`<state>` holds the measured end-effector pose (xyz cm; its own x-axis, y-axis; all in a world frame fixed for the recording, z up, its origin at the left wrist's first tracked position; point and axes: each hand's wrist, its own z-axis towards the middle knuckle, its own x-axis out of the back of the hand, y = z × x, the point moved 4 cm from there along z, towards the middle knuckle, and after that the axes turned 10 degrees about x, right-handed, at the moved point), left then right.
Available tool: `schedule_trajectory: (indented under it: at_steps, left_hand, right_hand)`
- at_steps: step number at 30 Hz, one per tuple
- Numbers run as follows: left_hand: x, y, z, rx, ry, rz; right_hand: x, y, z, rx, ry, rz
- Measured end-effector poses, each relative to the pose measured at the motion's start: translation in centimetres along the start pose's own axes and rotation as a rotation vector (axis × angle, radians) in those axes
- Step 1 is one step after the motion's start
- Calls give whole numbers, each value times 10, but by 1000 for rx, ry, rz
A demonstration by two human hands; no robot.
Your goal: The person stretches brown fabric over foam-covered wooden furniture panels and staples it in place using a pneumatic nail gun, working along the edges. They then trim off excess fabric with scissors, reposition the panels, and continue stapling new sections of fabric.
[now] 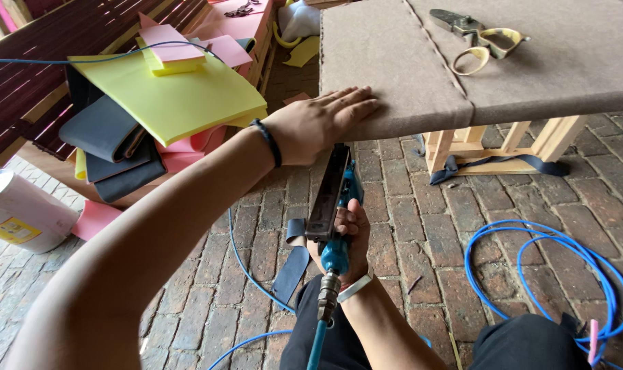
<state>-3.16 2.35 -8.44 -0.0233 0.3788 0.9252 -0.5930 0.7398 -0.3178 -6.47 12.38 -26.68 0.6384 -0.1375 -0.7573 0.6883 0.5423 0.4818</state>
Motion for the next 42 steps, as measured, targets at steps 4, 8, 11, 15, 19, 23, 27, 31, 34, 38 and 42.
schedule_trajectory:
  at_steps: [4,8,11,15,19,23,27,31,34,38,42]
  left_hand:
    - [10,11,13,81,-121,-89]
    - [16,34,49,85,-86,-125]
    - [14,51,61,10,-17,29]
    - [1,55,62,21,-67,259]
    - [-4,60,59,55,153,368]
    - [-9,60,58,72,219,347]
    - [-8,58,56,64,174,279]
    - [-5,58,57,56,99,259]
    - [1,49,65,-29,30,9]
    - [6,18,71,-97,-90,-780]
    - [-8,9,74,-15,-200,-1158]
  right_hand:
    - [-16,-21,-28,70,-38,-184]
    - [-38,-24,-46,64,-115,177]
    - [-50,-26,-46,87,-100,160]
    - [-55,-25,-43,63,-90,122]
    - [-51,-27,-40,59,-102,108]
    - [-52,-33,-28,79,-126,120]
    - [-53,-39,-20,96,-131,149]
    - [-50,-41,-20,53,-103,133]
    - [-43,-39,-19,12,-109,42]
    - [-24,-38,-15,-5,22,-30]
    - [-13,-31,-13,-31,3,18]
